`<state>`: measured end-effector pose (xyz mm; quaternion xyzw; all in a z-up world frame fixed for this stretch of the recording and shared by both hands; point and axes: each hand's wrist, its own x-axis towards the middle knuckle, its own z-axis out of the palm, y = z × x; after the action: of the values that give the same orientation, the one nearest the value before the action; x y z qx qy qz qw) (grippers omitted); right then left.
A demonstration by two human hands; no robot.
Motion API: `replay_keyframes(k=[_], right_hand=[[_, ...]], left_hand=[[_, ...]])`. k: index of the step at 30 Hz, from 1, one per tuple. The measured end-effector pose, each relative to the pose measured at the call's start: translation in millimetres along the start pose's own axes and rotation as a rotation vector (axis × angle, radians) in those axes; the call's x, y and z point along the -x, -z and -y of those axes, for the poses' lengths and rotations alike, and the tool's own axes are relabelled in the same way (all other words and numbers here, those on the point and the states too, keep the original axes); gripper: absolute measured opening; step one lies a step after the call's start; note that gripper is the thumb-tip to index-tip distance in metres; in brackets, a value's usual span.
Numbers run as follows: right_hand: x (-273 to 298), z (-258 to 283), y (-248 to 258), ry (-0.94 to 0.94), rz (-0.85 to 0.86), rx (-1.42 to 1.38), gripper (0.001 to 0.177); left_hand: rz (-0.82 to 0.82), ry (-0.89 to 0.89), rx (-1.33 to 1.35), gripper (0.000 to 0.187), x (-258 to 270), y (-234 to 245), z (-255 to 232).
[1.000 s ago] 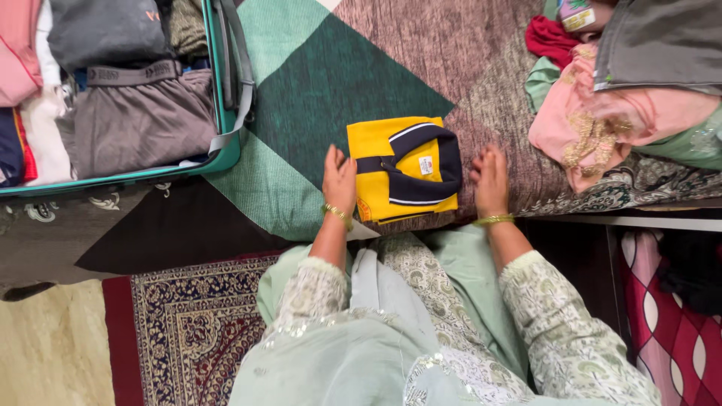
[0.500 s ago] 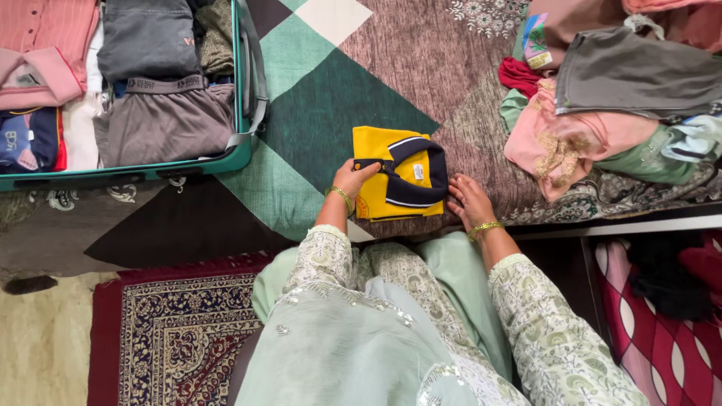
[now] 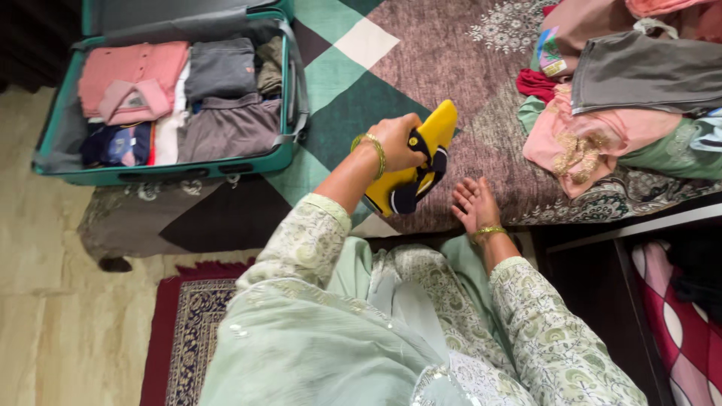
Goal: The person folds a yellow shirt and then a pink t-shirt with a graphic on it, placing them into an open suitcase.
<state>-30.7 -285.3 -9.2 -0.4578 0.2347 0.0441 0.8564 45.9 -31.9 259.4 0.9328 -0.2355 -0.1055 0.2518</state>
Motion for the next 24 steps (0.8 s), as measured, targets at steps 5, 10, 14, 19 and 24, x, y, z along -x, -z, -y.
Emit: replay_keyframes(k=[5, 10, 14, 19, 24], right_hand=[[45.2, -0.7, -68.4, -0.055, 0.216, -0.388, 0.085], [117.1, 17.1, -130.9, 0.069, 0.509, -0.465, 0.082], [165.9, 34.8, -150.9, 0.066, 0.834, -0.538, 0.082], [159.9, 18.0, -141.9, -0.187, 0.908, -0.254, 0.067], [156.8, 8.8, -153.0, -0.236, 0.730, 0.019, 0.053]], left_hand=[[0.007, -0.180, 0.198, 0.053, 58.0, 55.5, -15.2], [0.094, -0.120, 0.837, 0.042, 110.2, 59.6, 17.2], [0.013, -0.002, 1.133, 0.044, 142.8, 16.1, 73.1], [-0.007, 0.065, 1.484, 0.047, 176.2, -38.2, 138.9], [-0.112, 0.102, 1.548, 0.047, 204.4, -71.1, 184.7]])
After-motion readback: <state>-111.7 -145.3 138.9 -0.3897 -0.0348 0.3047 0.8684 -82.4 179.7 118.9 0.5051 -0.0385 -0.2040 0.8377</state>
